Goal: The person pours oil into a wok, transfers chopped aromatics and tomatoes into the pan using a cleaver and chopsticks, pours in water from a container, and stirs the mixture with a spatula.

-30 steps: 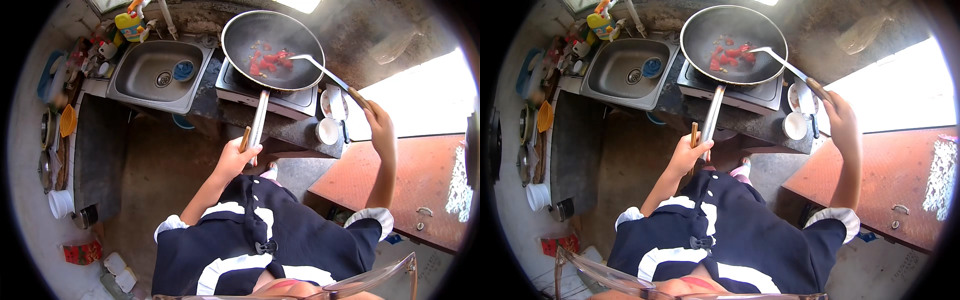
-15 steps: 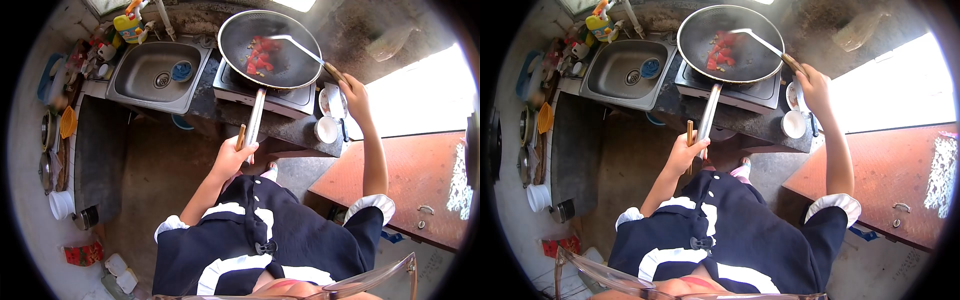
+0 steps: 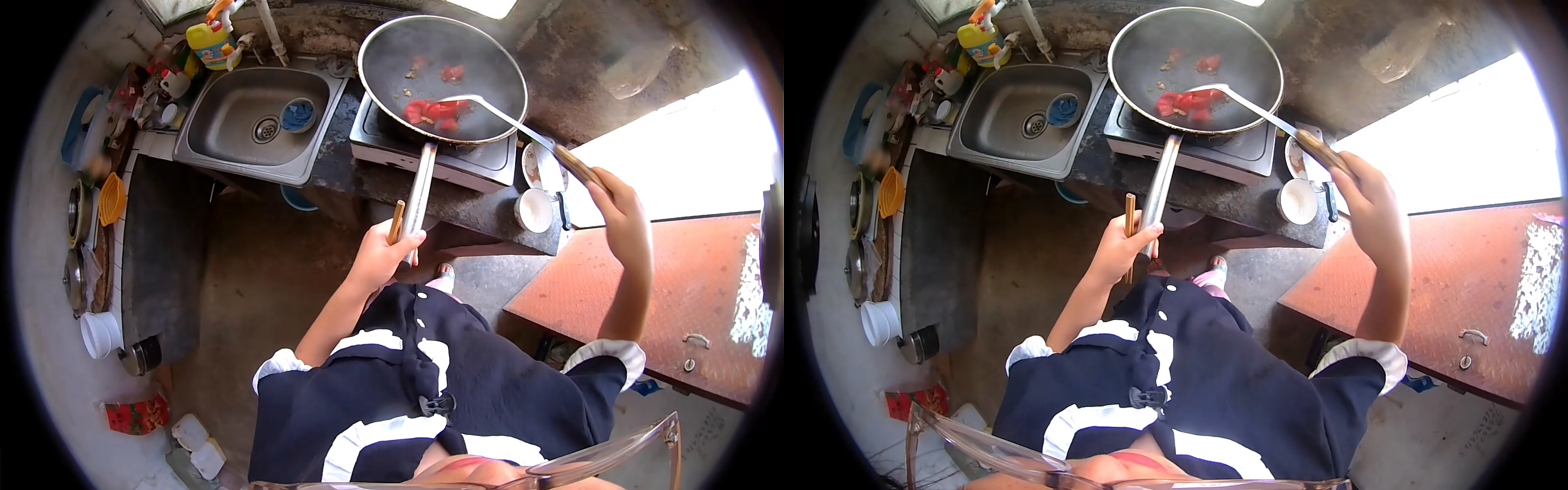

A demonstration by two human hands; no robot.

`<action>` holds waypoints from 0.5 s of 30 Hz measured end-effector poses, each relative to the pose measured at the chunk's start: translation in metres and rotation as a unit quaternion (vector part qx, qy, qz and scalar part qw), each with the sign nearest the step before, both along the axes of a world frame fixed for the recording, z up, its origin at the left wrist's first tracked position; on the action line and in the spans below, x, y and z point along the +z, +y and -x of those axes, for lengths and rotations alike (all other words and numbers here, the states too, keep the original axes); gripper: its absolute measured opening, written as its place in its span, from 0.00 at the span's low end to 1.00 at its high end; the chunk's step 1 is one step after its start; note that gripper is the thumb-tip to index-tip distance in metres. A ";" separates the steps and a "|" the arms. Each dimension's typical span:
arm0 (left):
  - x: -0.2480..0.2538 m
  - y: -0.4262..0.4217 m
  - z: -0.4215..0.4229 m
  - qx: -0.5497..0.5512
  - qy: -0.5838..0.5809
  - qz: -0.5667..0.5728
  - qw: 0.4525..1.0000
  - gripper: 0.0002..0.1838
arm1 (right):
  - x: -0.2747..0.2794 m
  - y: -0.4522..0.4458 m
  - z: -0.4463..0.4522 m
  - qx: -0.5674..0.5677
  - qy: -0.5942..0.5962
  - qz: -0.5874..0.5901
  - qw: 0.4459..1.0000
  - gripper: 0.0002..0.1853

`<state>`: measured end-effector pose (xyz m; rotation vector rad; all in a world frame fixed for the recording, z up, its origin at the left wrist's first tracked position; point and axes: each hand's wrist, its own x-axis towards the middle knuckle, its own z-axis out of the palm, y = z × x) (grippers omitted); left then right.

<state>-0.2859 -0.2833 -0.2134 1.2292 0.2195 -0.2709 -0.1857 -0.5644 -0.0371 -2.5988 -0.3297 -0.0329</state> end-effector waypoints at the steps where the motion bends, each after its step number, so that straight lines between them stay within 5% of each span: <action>1: 0.000 0.000 0.000 0.000 0.000 -0.001 1.000 0.06 | 0.009 0.000 0.010 -0.004 -0.004 0.011 1.000 0.14; 8: -0.002 0.002 -0.001 -0.007 -0.011 -0.006 1.000 0.07 | -0.012 0.016 0.016 0.028 -0.014 0.117 0.993 0.13; 15: -0.008 0.005 0.004 -0.008 -0.020 0.029 0.999 0.09 | -0.044 0.038 0.014 -0.020 -0.079 0.097 0.992 0.15</action>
